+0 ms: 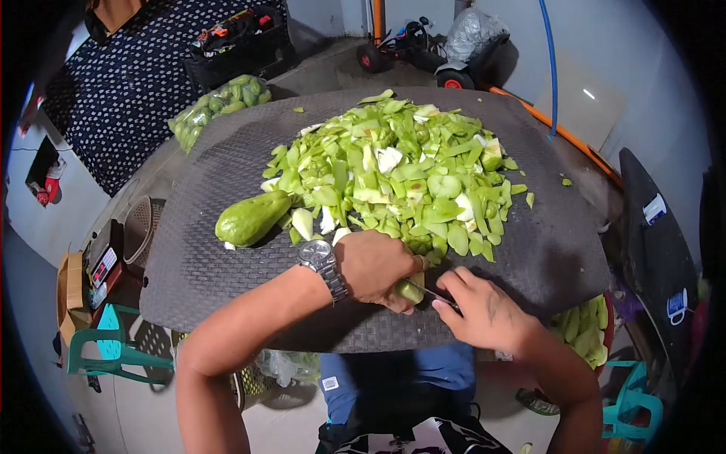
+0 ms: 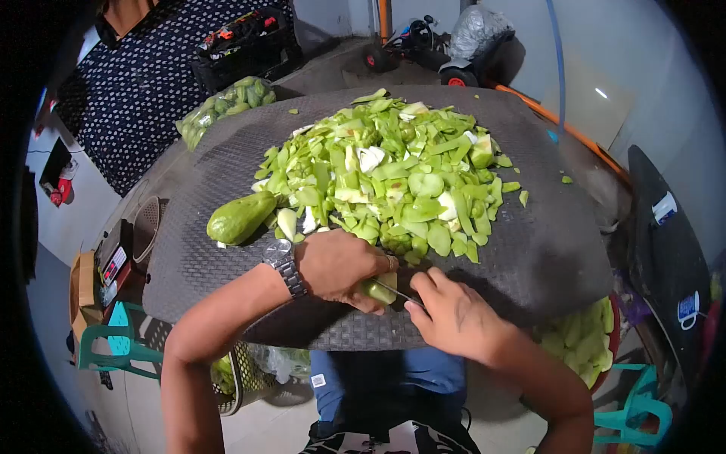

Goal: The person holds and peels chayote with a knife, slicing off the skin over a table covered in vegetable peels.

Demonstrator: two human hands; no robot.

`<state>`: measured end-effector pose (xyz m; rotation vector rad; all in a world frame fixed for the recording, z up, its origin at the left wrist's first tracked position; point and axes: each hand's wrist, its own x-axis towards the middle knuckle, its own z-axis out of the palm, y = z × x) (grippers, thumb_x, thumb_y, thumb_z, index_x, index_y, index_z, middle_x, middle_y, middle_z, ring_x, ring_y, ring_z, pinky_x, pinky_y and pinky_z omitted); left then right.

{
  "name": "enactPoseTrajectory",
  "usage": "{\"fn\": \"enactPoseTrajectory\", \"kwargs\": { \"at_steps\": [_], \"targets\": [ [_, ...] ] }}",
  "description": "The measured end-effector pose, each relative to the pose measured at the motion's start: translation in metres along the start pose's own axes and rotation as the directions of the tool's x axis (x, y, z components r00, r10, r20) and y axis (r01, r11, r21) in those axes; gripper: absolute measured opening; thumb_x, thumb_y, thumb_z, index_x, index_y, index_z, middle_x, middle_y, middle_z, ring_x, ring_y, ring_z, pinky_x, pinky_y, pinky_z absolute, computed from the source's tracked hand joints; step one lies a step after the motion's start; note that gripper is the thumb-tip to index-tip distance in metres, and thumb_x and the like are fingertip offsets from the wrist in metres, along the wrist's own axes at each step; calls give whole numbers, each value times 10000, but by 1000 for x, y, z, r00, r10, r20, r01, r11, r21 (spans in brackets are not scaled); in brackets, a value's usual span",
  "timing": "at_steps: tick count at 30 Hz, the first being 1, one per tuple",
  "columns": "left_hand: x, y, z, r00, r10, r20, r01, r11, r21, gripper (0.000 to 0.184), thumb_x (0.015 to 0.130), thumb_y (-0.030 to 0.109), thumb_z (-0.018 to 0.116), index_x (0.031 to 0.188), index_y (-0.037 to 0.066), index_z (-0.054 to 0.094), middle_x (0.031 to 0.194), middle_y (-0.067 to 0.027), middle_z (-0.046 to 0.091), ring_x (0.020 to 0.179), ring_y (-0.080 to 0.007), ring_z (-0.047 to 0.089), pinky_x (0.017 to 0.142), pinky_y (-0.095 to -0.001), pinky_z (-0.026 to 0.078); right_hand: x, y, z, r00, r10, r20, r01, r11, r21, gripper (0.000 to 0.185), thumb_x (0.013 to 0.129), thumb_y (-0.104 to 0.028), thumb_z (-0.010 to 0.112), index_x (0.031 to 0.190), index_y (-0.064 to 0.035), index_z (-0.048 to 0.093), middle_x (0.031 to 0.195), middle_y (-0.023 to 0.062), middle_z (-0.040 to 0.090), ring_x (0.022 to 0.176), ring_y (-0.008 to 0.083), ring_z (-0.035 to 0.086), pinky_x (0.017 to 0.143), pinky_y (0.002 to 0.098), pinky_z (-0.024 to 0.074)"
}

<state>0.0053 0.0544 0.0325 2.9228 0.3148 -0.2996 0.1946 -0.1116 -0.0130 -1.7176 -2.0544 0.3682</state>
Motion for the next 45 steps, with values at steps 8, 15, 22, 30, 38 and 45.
{"fn": "enactPoseTrajectory", "kwargs": {
  "at_steps": [8, 15, 22, 30, 38, 45],
  "targets": [
    [24, -17, 53, 788, 246, -565, -302, 953, -7, 690, 806, 509, 826, 1293, 63, 627, 1201, -153, 692, 1076, -355, 694, 870, -461, 583, -21, -9, -3, 998, 29, 61, 20, 736, -676, 60, 949, -207, 591, 987, -176, 556, 758, 39, 617, 669, 218, 703, 591, 354, 492],
    [40, -17, 28, 965, 56, -257, -101, 981, -165, 745, 776, 499, 848, 1322, 52, 609, 1374, -202, 641, 1181, -382, 660, 943, -444, 578, 5, 16, -38, 986, 69, 149, -1, 910, -415, 131, 1000, -244, 602, 992, -121, 560, 701, 111, 659, 665, 316, 706, 655, 432, 550],
    [63, -28, 21, 955, 113, -273, -159, 976, -152, 698, 724, 456, 858, 1261, 70, 635, 1431, -174, 621, 1362, -373, 571, 1115, -492, 483, 19, 33, -53, 956, 150, 253, -70, 952, -299, 213, 1055, -328, 579, 1036, -116, 596, 660, 173, 647, 691, 401, 708, 709, 489, 574],
    [73, -36, 55, 837, 118, -534, -299, 917, -266, 701, 755, 532, 872, 1188, 64, 581, 1398, -170, 625, 1359, -416, 563, 1207, -648, 316, 22, 64, -35, 907, 197, 372, -126, 970, -208, 242, 1057, -350, 570, 1070, -112, 609, 684, 200, 646, 683, 417, 703, 685, 515, 577],
    [40, 8, 66, 765, -266, -586, 125, 955, -270, 805, 840, 516, 721, 1465, 50, 520, 1558, -255, 464, 1469, -492, 386, 1228, -674, 170, 17, 57, -36, 881, 215, 421, -249, 968, 26, 304, 1091, -329, 519, 1012, -45, 593, 685, 211, 651, 613, 358, 689, 586, 456, 546],
    [-1, 28, 69, 666, -533, -521, 256, 820, -512, 881, 774, 319, 850, 1482, -21, 453, 1518, -305, 463, 1383, -468, 472, 1165, -502, 393, -8, 58, -51, 687, 311, 657, -718, 432, 546, 361, 1113, -299, 475, 1154, 25, 629, 680, 91, 632, 581, 158, 638, 542, 318, 509]
  ]
}}
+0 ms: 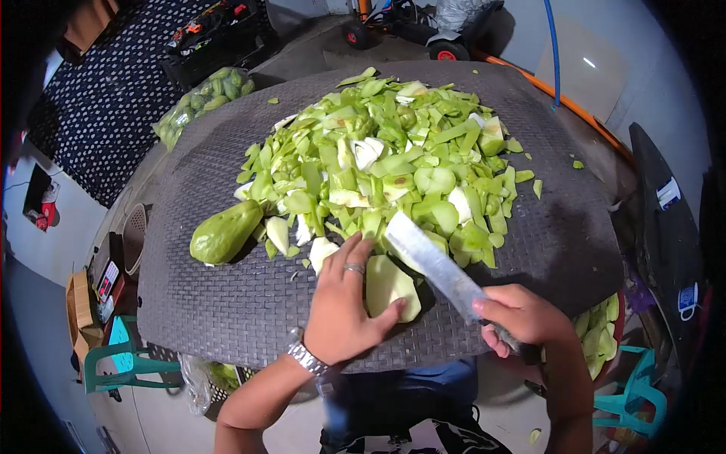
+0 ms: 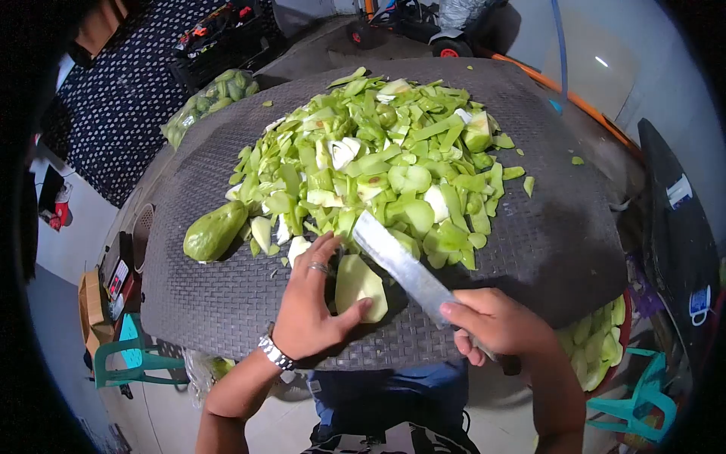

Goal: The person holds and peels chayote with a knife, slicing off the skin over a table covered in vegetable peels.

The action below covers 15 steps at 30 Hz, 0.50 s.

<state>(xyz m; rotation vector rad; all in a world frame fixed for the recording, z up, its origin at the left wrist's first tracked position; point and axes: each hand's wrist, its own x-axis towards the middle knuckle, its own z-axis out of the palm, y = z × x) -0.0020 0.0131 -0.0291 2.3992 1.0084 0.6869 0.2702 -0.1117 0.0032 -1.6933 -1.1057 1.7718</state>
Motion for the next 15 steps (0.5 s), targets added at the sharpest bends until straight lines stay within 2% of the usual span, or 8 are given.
{"fn": "enactPoseTrajectory", "kwargs": {
  "at_steps": [2, 3, 6, 7, 9, 12, 13, 15],
  "targets": [
    [-5, -2, -10, 993, -75, 89, 79, 996, -40, 839, 791, 317, 847, 1467, -24, 485, 1505, -273, 489, 1370, -441, 492, 1153, -493, 407, -10, 7, 8, 989, -115, -89, 130, 974, 186, 375, 1110, -280, 477, 1222, 44, 630, 696, 76, 633, 576, 157, 635, 535, 309, 508],
    [-5, -5, -13, 989, -56, 140, 63, 997, -47, 823, 794, 302, 846, 1468, -15, 495, 1503, -260, 493, 1367, -437, 495, 1152, -492, 409, -11, 11, 13, 985, -105, -140, 144, 941, 305, 398, 1095, -258, 473, 1284, 66, 605, 824, 143, 690, 556, 184, 633, 533, 308, 515],
    [1, -9, -23, 966, 39, 255, -22, 997, -68, 786, 795, 256, 842, 1472, 22, 520, 1500, -226, 501, 1359, -424, 499, 1152, -490, 411, -17, 10, 28, 923, -261, -284, 363, 835, 414, 434, 1064, -241, 472, 1314, 98, 574, 972, 214, 717, 562, 205, 644, 538, 311, 523],
    [2, -8, -28, 957, 98, 272, -79, 994, -79, 780, 790, 239, 841, 1476, 40, 526, 1500, -217, 501, 1357, -421, 498, 1154, -489, 410, -14, 14, 26, 927, -261, -269, 356, 836, 417, 461, 1028, -224, 476, 1334, 112, 549, 1099, 265, 706, 556, 225, 644, 521, 321, 526],
    [13, -5, -36, 913, 224, 341, -208, 975, -83, 803, 745, 168, 833, 1492, 111, 542, 1511, -194, 486, 1346, -405, 498, 1163, -490, 406, -13, 19, 29, 914, -294, -281, 395, 804, 444, 472, 1013, -209, 474, 1351, 114, 539, 1093, 275, 704, 548, 227, 639, 510, 317, 517],
    [34, -3, -40, 742, 442, 504, -516, 857, 8, 832, 705, 146, 779, 1500, 104, 536, 1466, -195, 508, 1317, -416, 494, 1139, -478, 430, -13, 29, 34, 864, -405, -299, 503, 718, 480, 499, 990, -174, 484, 1400, 110, 508, 1063, 266, 691, 550, 211, 623, 511, 299, 497],
    [37, -6, -36, 720, 446, 531, -543, 839, 33, 846, 687, 115, 800, 1494, 156, 549, 1499, -157, 487, 1338, -419, 480, 1154, -496, 423, -15, 32, 37, 841, -447, -305, 541, 681, 493, 514, 982, -160, 490, 1421, 107, 495, 1049, 260, 686, 553, 203, 616, 514, 292, 489],
    [55, -2, -41, 600, 398, 694, -590, 806, 48, 824, 685, 123, 803, 1474, 159, 570, 1476, -150, 498, 1335, -421, 477, 1151, -488, 429, -19, 37, 47, 840, -439, -318, 542, 686, 486, 540, 968, -133, 497, 1457, 95, 470, 1005, 228, 664, 571, 181, 600, 528, 280, 479]
  ]
}}
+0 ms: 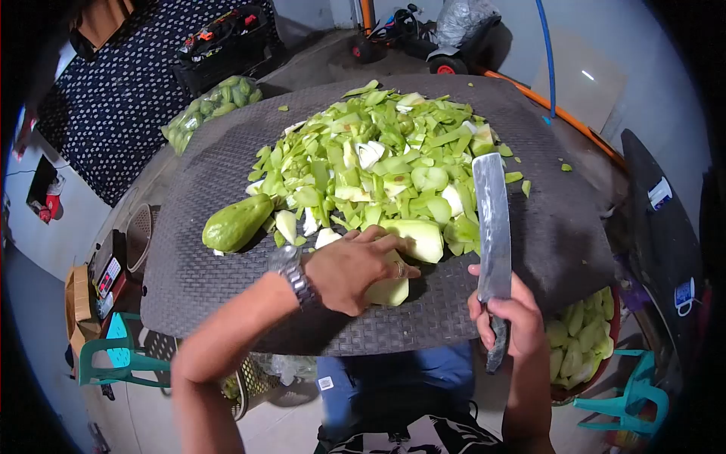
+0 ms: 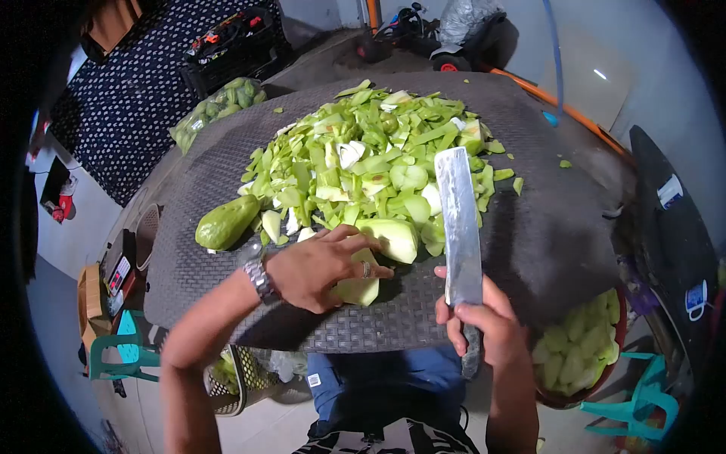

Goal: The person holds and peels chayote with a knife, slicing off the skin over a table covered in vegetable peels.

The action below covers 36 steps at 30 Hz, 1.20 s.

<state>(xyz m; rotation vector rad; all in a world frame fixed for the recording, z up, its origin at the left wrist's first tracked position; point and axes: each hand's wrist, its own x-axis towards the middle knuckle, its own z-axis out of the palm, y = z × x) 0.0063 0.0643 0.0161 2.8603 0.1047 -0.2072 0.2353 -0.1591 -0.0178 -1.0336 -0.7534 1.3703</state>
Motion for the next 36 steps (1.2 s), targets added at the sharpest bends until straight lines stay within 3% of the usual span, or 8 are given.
{"fn": "enactPoseTrajectory", "kwargs": {
  "at_steps": [6, 9, 12, 18, 22, 29, 31, 36],
  "targets": [
    [15, -9, -4, 989, 125, 84, -143, 954, 265, 741, 693, 323, 908, 1351, 120, 633, 1301, -110, 603, 1229, -330, 597, 1011, -480, 512, -26, 8, 8, 1000, 6, -4, -6, 995, -98, 431, 1032, -96, 533, 1439, 38, 492, 963, 122, 637, 610, 134, 581, 558, 273, 480],
    [17, 0, -8, 970, -67, 234, 59, 997, 44, 775, 662, 389, 923, 1316, 100, 624, 1140, -131, 652, 1061, -363, 674, 891, -479, 557, -28, 3, 21, 974, 54, -221, -113, 959, -262, 339, 1049, -122, 555, 1362, 8, 541, 979, 114, 650, 626, 124, 606, 593, 273, 506],
    [7, 6, 18, 1000, 8, 7, -7, 992, -125, 754, 702, 311, 908, 1362, 152, 580, 1055, -128, 651, 972, -395, 686, 821, -493, 552, -20, -1, 38, 939, 60, -338, -240, 818, -522, 295, 1044, -137, 594, 1308, -10, 559, 968, 136, 655, 695, 215, 670, 658, 343, 544],
    [18, 19, 38, 987, 65, -145, -99, 963, -250, 673, 722, 241, 898, 1309, 147, 583, 1034, -140, 661, 972, -431, 671, 794, -514, 537, 7, 26, 42, 793, -604, -83, 186, 369, -911, 369, 973, -177, 716, 1260, -16, 551, 974, 230, 641, 883, 433, 675, 766, 493, 537],
    [23, 29, 45, 984, -21, -175, -47, 926, -375, 615, 750, 234, 918, 1252, 78, 598, 997, -135, 715, 914, -375, 714, 792, -456, 559, 8, 20, 37, 800, -599, -33, 199, 317, -927, 432, 938, -232, 773, 1223, -31, 518, 980, 241, 644, 872, 415, 684, 771, 483, 539],
    [6, 54, 68, 812, -539, -225, -145, 186, -972, 575, 729, 136, 972, 1170, 9, 626, 939, -24, 719, 812, -118, 664, 765, -307, 565, 2, 1, 36, 933, -359, 17, 230, 560, -796, 617, 923, -344, 804, 1321, 6, 488, 909, 242, 684, 803, 438, 714, 715, 462, 562],
    [-6, 62, 58, 853, -521, 34, 15, -42, -999, 572, 715, 55, 948, 1212, 21, 667, 1118, -40, 712, 1029, -135, 677, 911, -327, 562, 2, -1, 45, 943, -314, 110, 263, 499, -825, 720, 925, -396, 795, 1410, 14, 455, 966, 261, 702, 834, 453, 731, 718, 472, 580],
    [-10, 69, 108, 654, -568, -500, 104, 722, -684, 537, 729, 123, 900, 1214, 62, 679, 1148, -80, 676, 1026, -228, 678, 895, -381, 550, 9, 8, 66, 886, -311, 345, 408, 166, -898, 872, 947, -514, 722, 1545, 9, 364, 1194, 306, 689, 921, 489, 733, 753, 520, 618]
  ]
}}
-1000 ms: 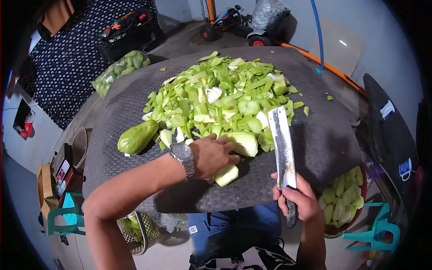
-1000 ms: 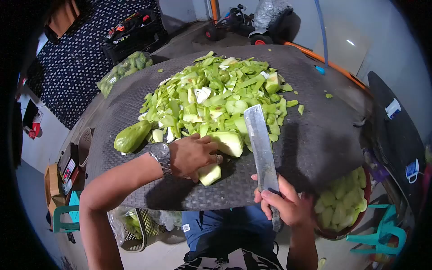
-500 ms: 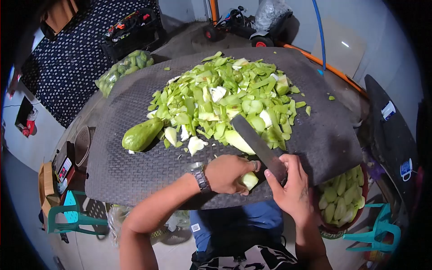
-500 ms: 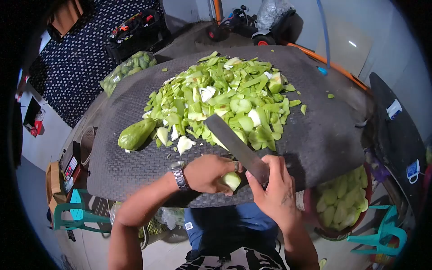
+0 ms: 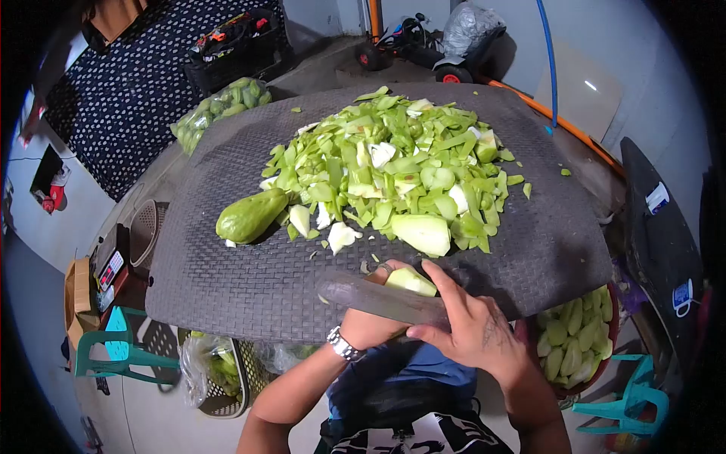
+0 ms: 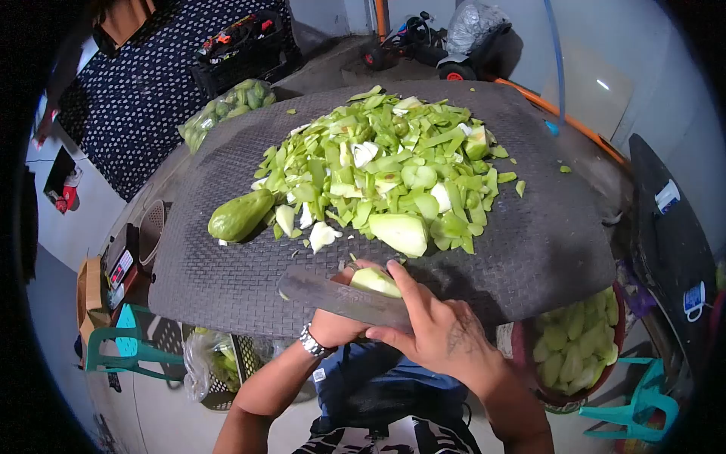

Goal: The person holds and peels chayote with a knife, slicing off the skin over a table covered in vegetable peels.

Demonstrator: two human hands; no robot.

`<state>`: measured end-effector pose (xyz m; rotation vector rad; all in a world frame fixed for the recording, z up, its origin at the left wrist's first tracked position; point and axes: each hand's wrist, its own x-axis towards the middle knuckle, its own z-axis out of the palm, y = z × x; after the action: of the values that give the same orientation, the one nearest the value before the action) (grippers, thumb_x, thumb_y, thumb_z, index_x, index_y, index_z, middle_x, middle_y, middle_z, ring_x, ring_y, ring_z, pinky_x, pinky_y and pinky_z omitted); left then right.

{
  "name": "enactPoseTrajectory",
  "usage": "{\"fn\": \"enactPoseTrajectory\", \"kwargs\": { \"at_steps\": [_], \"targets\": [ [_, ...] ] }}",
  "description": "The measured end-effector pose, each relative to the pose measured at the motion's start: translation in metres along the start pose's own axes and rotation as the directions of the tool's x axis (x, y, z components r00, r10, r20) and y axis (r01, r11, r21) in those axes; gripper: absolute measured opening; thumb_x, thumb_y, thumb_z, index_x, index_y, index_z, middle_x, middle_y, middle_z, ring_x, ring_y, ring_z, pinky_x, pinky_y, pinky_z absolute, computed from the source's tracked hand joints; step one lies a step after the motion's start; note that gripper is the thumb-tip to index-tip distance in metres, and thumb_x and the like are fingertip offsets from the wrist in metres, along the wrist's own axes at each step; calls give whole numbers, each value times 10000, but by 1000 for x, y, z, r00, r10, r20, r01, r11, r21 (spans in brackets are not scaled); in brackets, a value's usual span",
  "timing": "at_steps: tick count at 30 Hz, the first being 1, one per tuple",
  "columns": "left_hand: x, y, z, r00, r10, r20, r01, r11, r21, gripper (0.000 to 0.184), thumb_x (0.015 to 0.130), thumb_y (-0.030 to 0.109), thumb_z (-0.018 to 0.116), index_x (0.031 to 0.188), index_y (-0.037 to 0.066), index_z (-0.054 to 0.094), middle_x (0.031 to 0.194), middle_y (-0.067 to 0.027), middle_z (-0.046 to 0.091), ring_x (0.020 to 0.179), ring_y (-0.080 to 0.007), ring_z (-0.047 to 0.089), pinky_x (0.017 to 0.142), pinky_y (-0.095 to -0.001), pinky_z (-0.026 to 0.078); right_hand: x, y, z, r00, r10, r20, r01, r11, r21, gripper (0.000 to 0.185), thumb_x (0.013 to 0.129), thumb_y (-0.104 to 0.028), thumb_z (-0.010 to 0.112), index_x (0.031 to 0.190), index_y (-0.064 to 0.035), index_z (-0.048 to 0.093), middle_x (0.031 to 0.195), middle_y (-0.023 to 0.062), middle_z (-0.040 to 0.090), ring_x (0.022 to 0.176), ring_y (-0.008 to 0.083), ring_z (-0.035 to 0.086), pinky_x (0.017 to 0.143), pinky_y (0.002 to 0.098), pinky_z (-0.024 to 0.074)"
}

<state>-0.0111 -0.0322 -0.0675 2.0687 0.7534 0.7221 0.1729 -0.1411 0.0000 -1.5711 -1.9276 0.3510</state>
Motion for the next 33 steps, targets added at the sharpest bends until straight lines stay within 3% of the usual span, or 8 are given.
{"fn": "enactPoseTrajectory", "kwargs": {
  "at_steps": [1, 8, 12, 17, 19, 22, 26, 33],
  "targets": [
    [-3, 3, 3, 999, 39, -22, -34, 983, 181, 539, 736, 122, 895, 1224, 66, 672, 1149, -79, 670, 1022, -232, 673, 893, -381, 547, 2, -1, 2, 1000, -23, 5, 24, 999, -34, 866, 952, -517, 714, 1544, 10, 365, 1203, 301, 687, 907, 492, 733, 746, 521, 619],
    [-11, 17, 12, 988, -132, -74, 104, 945, -309, 519, 755, 140, 890, 1208, 52, 653, 1153, -69, 653, 1055, -220, 661, 898, -376, 547, 7, 2, 9, 1000, -13, 20, 16, 990, -142, 673, 946, -555, 692, 1414, -104, 517, 999, 196, 696, 779, 466, 724, 685, 540, 604],
    [-18, 13, 7, 997, -79, -27, 71, 974, -216, 518, 771, 117, 886, 1214, 33, 629, 1021, -55, 692, 878, -195, 706, 743, -331, 580, 13, -3, 0, 996, 2, 86, 6, 995, -96, 555, 937, -522, 712, 1286, -107, 593, 1003, 189, 694, 817, 455, 717, 706, 539, 591],
    [-29, 43, -17, 924, -322, 206, 382, 758, -529, 504, 845, 182, 871, 1232, 66, 569, 948, -79, 709, 713, -185, 711, 580, -292, 579, 38, 37, -33, 967, 249, -49, -250, 968, -1, 383, 1006, -410, 667, 1139, -55, 607, 892, 227, 687, 853, 460, 684, 738, 512, 541],
    [-24, 43, -32, 877, -389, 282, 473, 596, -649, 565, 868, 48, 807, 1299, 45, 441, 985, -121, 676, 717, -233, 736, 542, -336, 603, 54, 51, -54, 914, 404, -25, -403, 914, 41, 393, 1044, -419, 611, 1147, -41, 585, 833, 258, 691, 878, 484, 701, 708, 526, 524],
    [-20, 31, -44, 847, -427, 316, 493, 411, -767, 551, 945, 100, 715, 1371, 88, 366, 1049, -160, 661, 683, -276, 728, 512, -336, 586, 89, 72, -67, 886, 448, -122, -459, 885, -82, 400, 1074, -401, 552, 1118, -4, 573, 845, 274, 690, 796, 476, 698, 704, 510, 536],
    [-22, 20, -50, 887, -391, 244, 366, 273, -890, 453, 940, 89, 767, 1290, 74, 479, 1049, -136, 687, 753, -229, 733, 518, -289, 578, 116, 93, -70, 793, 563, -232, -570, 820, 42, 505, 1076, -460, 517, 1094, 43, 566, 801, 233, 694, 576, 350, 682, 588, 450, 544],
    [-25, 5, -54, 915, -354, 193, 322, 355, -878, 451, 888, 42, 814, 1265, 49, 567, 1048, -132, 715, 700, -193, 728, 515, -282, 600, 110, 95, -38, 765, 644, 21, -597, 696, 399, 547, 1050, -531, 578, 881, -14, 640, 601, 17, 529, 369, 117, 448, 351, 299, 358]
  ]
}}
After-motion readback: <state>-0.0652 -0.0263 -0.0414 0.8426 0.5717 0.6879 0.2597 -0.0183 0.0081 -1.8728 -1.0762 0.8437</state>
